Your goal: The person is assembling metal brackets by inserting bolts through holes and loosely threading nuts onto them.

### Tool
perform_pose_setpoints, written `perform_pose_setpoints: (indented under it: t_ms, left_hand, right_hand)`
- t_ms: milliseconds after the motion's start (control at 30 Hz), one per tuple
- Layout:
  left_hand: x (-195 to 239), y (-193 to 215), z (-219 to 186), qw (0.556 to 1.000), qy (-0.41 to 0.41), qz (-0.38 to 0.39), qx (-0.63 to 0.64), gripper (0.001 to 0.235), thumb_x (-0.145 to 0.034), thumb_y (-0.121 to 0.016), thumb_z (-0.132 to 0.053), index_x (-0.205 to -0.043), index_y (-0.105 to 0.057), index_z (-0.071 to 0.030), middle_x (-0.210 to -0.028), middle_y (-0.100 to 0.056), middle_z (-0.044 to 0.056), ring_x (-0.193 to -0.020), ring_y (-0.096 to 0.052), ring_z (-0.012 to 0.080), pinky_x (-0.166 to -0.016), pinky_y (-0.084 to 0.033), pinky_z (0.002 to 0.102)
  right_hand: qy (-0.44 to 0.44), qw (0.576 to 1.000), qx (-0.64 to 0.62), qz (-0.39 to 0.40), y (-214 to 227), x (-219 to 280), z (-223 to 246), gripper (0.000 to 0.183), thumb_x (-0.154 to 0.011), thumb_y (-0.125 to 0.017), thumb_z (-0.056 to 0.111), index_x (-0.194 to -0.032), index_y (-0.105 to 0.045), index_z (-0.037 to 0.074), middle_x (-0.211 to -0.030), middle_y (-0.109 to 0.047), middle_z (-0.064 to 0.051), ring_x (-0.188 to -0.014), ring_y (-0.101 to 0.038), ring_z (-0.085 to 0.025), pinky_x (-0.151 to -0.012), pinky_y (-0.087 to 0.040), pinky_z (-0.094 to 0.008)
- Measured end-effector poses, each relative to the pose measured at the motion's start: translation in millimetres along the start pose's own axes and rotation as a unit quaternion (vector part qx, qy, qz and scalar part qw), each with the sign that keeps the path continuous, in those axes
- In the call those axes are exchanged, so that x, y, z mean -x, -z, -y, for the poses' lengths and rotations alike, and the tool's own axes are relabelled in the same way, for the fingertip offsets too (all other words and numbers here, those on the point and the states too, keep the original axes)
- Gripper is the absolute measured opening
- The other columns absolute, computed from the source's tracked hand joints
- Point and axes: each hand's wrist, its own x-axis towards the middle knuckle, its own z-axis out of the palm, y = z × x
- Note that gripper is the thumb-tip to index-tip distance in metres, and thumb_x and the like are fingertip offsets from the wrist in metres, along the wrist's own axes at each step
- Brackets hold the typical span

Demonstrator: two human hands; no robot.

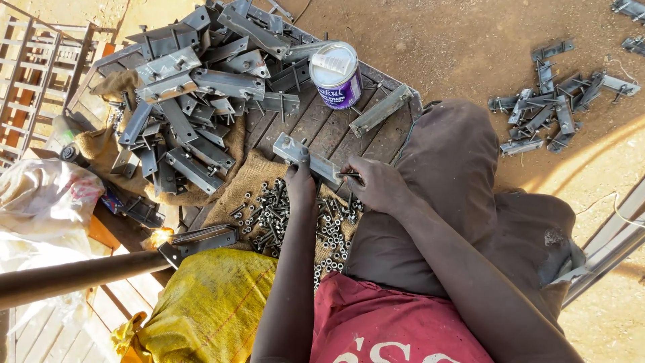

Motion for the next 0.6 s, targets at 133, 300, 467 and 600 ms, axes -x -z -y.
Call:
perform_pose_setpoints:
  t_ms: [133,300,467,600]
  left_hand:
    - [4.5,-10.9,10.1,0.999,-0.003,0.012,-0.047,0.063,-0.093,-0.077,-0.045,-0.116,-0.054,0.008,-0.095,-0.057,0.018,-0.088,-0.057,0.0204,-0.08,-0.053,0.039]
    - [9.1,-14.7,18.4,0.996,0.017,0.022,-0.091,0.062,-0.091,-0.077,-0.049,-0.116,-0.057,0.004,-0.096,-0.058,0.017,-0.09,-0.057,0.0231,-0.077,-0.054,0.043]
    - [-2.2,-12.2,30.6,0.996,0.026,0.02,-0.08,0.057,-0.093,-0.075,-0.048,-0.114,-0.057,0.002,-0.095,-0.056,0.012,-0.088,-0.058,0.0208,-0.072,-0.055,0.037]
    - [1.7,-9.9,25.3,0.995,0.021,0.036,-0.087,0.062,-0.09,-0.079,-0.048,-0.118,-0.058,0.003,-0.099,-0.056,0.014,-0.092,-0.052,0.0219,-0.073,-0.05,0.037]
  right_hand:
    - [0.004,0.989,0.146,0.013,-13.3,0.4,-4.4,0.015,-0.093,-0.062,0.035,-0.101,-0.058,0.023,-0.098,-0.07,-0.009,-0.094,-0.072,-0.039,-0.079,-0.057,-0.055]
    - [-0.009,0.985,0.156,0.076,-14.2,5.5,-4.3,0.041,-0.095,-0.053,0.041,-0.127,-0.042,0.018,-0.109,-0.066,-0.019,-0.1,-0.072,-0.045,-0.082,-0.056,-0.06]
    - [-0.063,0.99,0.072,0.107,1.1,6.4,15.8,0.039,-0.103,-0.043,0.047,-0.133,-0.038,0.023,-0.115,-0.068,-0.024,-0.11,-0.066,-0.05,-0.093,-0.05,-0.064]
    - [-0.119,0.985,0.049,0.113,-7.7,-0.1,-7.0,0.046,-0.097,-0.052,0.051,-0.132,-0.052,0.022,-0.113,-0.071,-0.023,-0.115,-0.066,-0.047,-0.097,-0.05,-0.06]
